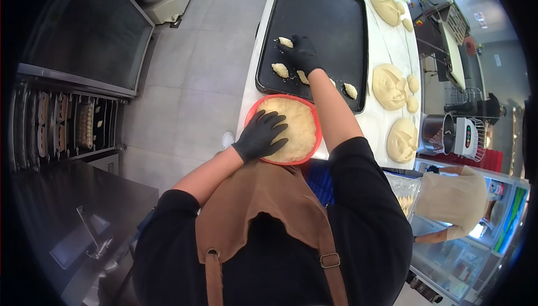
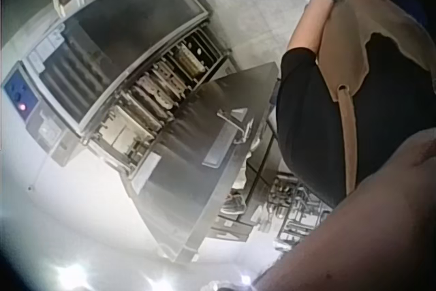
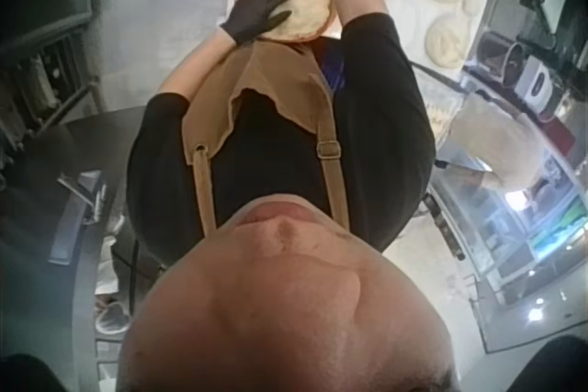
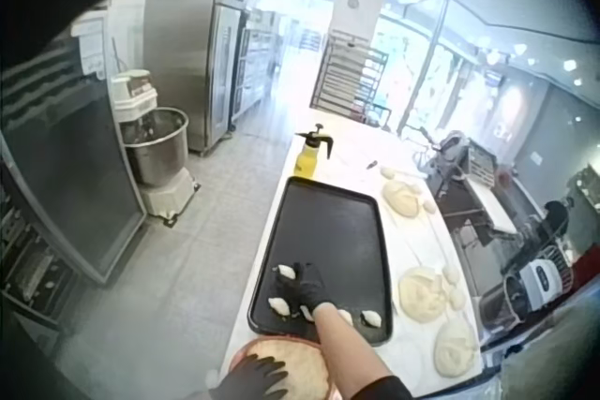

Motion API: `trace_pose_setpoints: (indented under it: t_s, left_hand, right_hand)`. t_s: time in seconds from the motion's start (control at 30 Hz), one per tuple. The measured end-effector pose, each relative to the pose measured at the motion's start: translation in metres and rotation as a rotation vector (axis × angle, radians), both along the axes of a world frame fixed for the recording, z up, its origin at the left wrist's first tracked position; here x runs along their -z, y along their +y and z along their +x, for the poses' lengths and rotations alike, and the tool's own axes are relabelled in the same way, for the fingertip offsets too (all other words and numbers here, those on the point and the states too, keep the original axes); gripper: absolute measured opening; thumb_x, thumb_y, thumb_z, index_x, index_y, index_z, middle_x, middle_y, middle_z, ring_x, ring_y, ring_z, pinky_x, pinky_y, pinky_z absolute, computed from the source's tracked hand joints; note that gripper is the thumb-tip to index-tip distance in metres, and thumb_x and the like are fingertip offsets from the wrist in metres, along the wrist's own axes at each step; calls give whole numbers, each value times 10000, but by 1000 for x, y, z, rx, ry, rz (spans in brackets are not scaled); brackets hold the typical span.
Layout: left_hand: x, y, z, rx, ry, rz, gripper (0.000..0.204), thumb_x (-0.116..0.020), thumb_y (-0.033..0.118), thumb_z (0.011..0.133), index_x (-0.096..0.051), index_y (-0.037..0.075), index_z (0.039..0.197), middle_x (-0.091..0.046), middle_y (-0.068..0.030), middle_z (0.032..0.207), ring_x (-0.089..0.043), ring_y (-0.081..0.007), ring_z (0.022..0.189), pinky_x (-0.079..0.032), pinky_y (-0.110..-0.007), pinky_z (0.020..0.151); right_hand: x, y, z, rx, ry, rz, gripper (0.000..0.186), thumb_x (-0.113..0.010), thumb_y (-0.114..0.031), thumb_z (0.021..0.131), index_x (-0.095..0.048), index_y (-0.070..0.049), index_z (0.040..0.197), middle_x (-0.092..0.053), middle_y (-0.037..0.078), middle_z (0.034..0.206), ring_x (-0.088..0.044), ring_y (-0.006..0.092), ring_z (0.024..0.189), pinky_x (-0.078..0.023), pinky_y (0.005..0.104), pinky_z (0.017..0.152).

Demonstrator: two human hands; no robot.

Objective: Dipping pieces of dough into a bowl of mixture and arranging them onto a baking sheet.

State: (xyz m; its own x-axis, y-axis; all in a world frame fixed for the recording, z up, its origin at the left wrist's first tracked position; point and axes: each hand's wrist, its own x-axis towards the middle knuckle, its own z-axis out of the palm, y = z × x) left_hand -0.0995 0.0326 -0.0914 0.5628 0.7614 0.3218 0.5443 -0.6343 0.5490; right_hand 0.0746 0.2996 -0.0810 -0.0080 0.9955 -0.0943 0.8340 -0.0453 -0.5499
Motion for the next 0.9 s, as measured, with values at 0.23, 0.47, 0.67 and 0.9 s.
trace_pose_setpoints:
  t_s: [0.23, 0.47, 0.67, 0.9]
  left_hand:
    - [-2, -6, -1, 0, 27, 9, 404, -717, 328, 893, -692, 85, 1215, -631, -122, 1335, -558, -336, 1273, -416, -495, 1083]
    - [4, 0, 9, 67, 37, -107, 432, -713, 314, 890, -679, 54, 1233, -619, -180, 1366, -580, -393, 1224, -432, -494, 1052]
    - [-12, -3, 27, 104, 203, 60, 665, -766, 400, 866, -584, 88, 1425, -534, -188, 1488, -479, -411, 1378, -351, -569, 1140]
    - [-6, 24, 62, 359, 237, 86, 754, -788, 421, 837, -541, 106, 1476, -483, -181, 1542, -431, -404, 1426, -304, -592, 1164]
  right_hand:
    - [8, 3, 0, -225, 32, 5, 491, -746, -318, 853, -700, -26, 1245, -722, 216, 1145, -697, 361, 976, -557, 429, 904]
    - [1, -49, 28, 41, 275, 440, 580, -780, -349, 857, -664, 9, 1298, -727, 187, 1142, -701, 321, 993, -554, 398, 870]
    - [-74, -257, 128, -30, 494, 531, 173, -713, -89, 911, -759, -30, 1066, -741, 78, 877, -631, 172, 709, -532, 306, 705]
    - [-67, -527, 311, 433, -397, -39, 341, -718, -198, 865, -732, -56, 1175, -669, 154, 1021, -648, 347, 927, -542, 404, 835]
